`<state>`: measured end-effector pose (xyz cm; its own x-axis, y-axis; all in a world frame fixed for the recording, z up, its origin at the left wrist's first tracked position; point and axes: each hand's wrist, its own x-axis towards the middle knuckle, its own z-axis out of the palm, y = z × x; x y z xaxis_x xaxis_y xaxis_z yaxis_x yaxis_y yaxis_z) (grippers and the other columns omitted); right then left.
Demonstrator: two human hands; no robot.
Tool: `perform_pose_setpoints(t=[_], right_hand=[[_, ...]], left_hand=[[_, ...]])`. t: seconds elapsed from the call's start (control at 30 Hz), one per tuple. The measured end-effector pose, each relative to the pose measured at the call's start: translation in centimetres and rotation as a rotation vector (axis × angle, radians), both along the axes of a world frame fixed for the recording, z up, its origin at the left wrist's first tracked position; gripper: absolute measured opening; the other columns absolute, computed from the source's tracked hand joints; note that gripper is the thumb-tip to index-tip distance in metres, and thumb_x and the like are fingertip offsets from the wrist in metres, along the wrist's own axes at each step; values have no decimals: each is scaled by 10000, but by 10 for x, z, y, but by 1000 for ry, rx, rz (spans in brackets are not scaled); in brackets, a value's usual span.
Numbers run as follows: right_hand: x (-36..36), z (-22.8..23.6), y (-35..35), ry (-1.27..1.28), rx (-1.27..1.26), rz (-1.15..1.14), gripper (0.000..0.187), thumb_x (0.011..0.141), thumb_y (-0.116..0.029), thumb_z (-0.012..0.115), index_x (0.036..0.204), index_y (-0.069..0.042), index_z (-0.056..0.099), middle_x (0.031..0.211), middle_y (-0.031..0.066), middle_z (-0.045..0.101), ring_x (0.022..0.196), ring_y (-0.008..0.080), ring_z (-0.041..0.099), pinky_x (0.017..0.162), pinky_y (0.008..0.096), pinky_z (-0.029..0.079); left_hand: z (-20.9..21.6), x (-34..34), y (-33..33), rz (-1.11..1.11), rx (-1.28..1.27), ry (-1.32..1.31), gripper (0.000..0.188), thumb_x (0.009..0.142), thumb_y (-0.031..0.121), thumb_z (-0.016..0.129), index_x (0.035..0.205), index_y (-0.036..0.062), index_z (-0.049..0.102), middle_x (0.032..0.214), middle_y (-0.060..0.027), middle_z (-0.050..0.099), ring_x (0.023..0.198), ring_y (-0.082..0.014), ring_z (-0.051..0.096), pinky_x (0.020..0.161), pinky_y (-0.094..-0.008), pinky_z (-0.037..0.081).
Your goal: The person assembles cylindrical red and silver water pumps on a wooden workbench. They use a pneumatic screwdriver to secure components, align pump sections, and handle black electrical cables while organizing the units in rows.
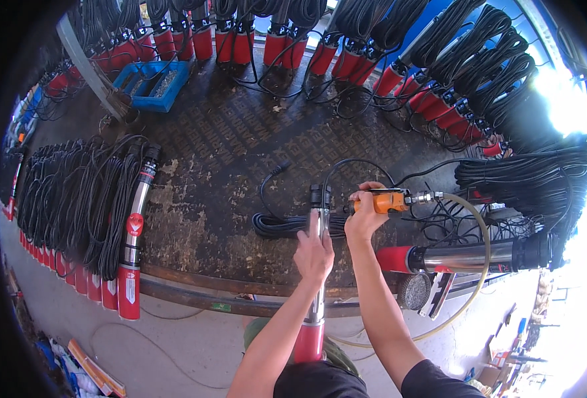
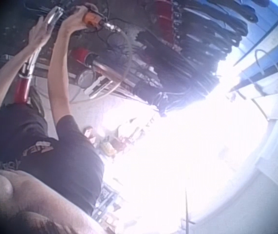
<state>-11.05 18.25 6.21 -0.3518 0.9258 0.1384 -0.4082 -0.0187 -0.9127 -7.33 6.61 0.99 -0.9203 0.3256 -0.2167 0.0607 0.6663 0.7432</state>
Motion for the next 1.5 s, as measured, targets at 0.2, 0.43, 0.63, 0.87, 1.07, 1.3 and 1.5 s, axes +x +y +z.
perform_pose_setpoints(t=[0.2, 0.43, 0.63, 0.87, 1.07, 1.3, 1.5], right_hand=[[0, -1, 1, 4, -8, -7, 205, 791, 48, 576, 984, -20, 560, 885, 79, 603, 674, 156, 587, 685, 294, 521], [3, 3, -3, 8, -20, 0, 224, 786, 56, 574, 995, -23, 552, 879, 85, 603, 672, 162, 587, 678, 300, 523], [2, 5, -2, 5, -12, 1, 218, 788, 62, 569, 987, -26, 553, 880, 83, 603, 672, 160, 589, 669, 306, 529], [-1, 4, -2, -12, 18, -8, 205, 789, 54, 573, 977, -24, 549, 882, 80, 605, 673, 160, 590, 659, 293, 518], [-1, 2, -2, -14, 18, -8, 213, 775, 46, 584, 973, -21, 546, 883, 81, 609, 667, 165, 593, 644, 289, 508], [0, 2, -4, -46, 41, -7, 205, 759, 37, 581, 954, -21, 558, 847, 78, 611, 661, 170, 601, 627, 283, 498], [-1, 4, -5, -62, 35, -15, 205, 767, 81, 569, 948, -14, 557, 875, 83, 607, 644, 148, 580, 629, 272, 500]], left_hand=[[1, 0, 0, -2, -8, -6, 621, 999, 352, 524, 1557, 317, 252, 964, -197, 545, 704, -417, 638, 645, -520, 536], [0, 0, 0, 0, -11, 12, 625, 998, 348, 528, 1557, 318, 250, 965, -203, 543, 705, -419, 637, 653, -519, 540], [2, 0, 0, -3, -2, 9, 632, 995, 341, 538, 1557, 315, 250, 964, -204, 543, 712, -418, 635, 651, -519, 536], [1, 0, 0, 0, -8, -6, 633, 993, 338, 542, 1555, 318, 250, 973, -203, 545, 729, -420, 636, 663, -520, 536], [3, -1, 1, -3, -9, -13, 634, 990, 336, 547, 1552, 317, 254, 971, -200, 546, 721, -419, 637, 663, -517, 539], [4, 0, 0, -5, -6, -17, 637, 990, 339, 549, 1554, 316, 254, 976, -196, 544, 730, -417, 638, 663, -518, 539], [5, -1, 1, -5, -16, -31, 635, 993, 343, 543, 1556, 313, 252, 978, -199, 541, 733, -419, 638, 669, -520, 537]])
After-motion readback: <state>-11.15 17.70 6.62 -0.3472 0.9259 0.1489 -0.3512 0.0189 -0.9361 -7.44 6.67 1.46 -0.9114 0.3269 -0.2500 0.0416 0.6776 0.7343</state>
